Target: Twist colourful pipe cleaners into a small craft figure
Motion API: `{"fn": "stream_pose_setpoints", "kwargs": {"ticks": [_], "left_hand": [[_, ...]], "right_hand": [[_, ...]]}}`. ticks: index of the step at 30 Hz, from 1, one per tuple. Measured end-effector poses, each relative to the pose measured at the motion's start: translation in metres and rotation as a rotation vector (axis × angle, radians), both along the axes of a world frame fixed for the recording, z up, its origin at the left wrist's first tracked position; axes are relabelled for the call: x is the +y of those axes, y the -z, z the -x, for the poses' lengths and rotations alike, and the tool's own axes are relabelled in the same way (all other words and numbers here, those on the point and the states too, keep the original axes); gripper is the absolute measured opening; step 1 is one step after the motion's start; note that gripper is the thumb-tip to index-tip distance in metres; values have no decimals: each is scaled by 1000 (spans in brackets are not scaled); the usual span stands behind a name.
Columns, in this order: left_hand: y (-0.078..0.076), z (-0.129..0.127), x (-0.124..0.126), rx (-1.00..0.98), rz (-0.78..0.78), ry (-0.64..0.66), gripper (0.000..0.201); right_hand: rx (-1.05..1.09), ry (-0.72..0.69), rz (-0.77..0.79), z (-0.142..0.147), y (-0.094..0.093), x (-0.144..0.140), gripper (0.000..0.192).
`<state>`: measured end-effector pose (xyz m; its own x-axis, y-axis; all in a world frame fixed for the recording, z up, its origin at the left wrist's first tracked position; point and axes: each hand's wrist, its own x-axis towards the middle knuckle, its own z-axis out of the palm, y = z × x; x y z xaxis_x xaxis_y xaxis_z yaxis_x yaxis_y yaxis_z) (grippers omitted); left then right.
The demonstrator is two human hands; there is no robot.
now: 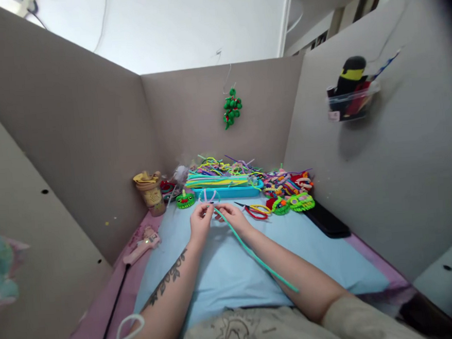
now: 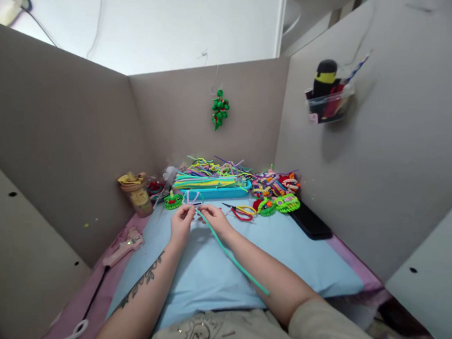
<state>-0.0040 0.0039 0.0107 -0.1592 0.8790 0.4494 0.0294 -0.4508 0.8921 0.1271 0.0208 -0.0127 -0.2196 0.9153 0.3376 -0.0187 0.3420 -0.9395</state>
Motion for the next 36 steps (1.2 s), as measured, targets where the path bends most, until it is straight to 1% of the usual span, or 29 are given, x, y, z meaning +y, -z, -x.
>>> {"fn": "stream_pose_setpoints", "kwargs": {"ticks": [1, 3, 5, 6, 7, 9, 11, 12, 14, 18, 22, 24, 27, 30, 33, 36], "left_hand": [[4, 2, 2, -18, 40, 35, 22], [11, 4, 7, -95, 117, 78, 24], [15, 5, 10, -180, 175, 104, 26], [16, 5, 12, -202, 202, 140, 26], [17, 4, 13, -218, 224, 169, 27], [19, 1, 14, -217, 256, 198, 28], [21, -1, 14, -194, 270, 183, 28], [22, -2, 14, -177, 273, 174, 28], [23, -3, 13, -141, 268, 176, 27], [23, -3, 11, -70, 256, 186, 29], [23, -3, 11, -64, 250, 164, 31], [25, -3, 13, -83, 257, 141, 32], [27, -1, 15, -69, 254, 97, 36], [29, 2, 16, 59, 165, 39, 36], [30, 5, 15, 258, 30, -40, 28], [29, 7, 14, 404, -44, -127, 23]], "right_hand": [[33, -41, 21, 3, 5, 1, 31], [91, -66, -31, 6, 11, -1, 33], [106, -82, -112, 8, 11, -7, 45], [108, -85, -141, 8, 9, -9, 48], [112, -77, -157, 8, 8, -11, 47], [126, 1, -162, 6, 5, -12, 33], [117, 129, -149, 4, 3, -10, 21], [110, 186, -140, 2, 3, -8, 19], [112, 239, -118, 0, 2, -4, 18], [209, 262, -61, -2, 3, 0, 24], [293, 298, -6, -4, 4, 2, 26], [321, 270, 28, -4, 5, 1, 27], [340, 185, 75, -4, 7, 0, 29], [322, 125, 98, -3, 8, 0, 32], [319, 125, 110, -3, 9, 1, 33], [320, 126, 110, -5, 10, 1, 34]]}}
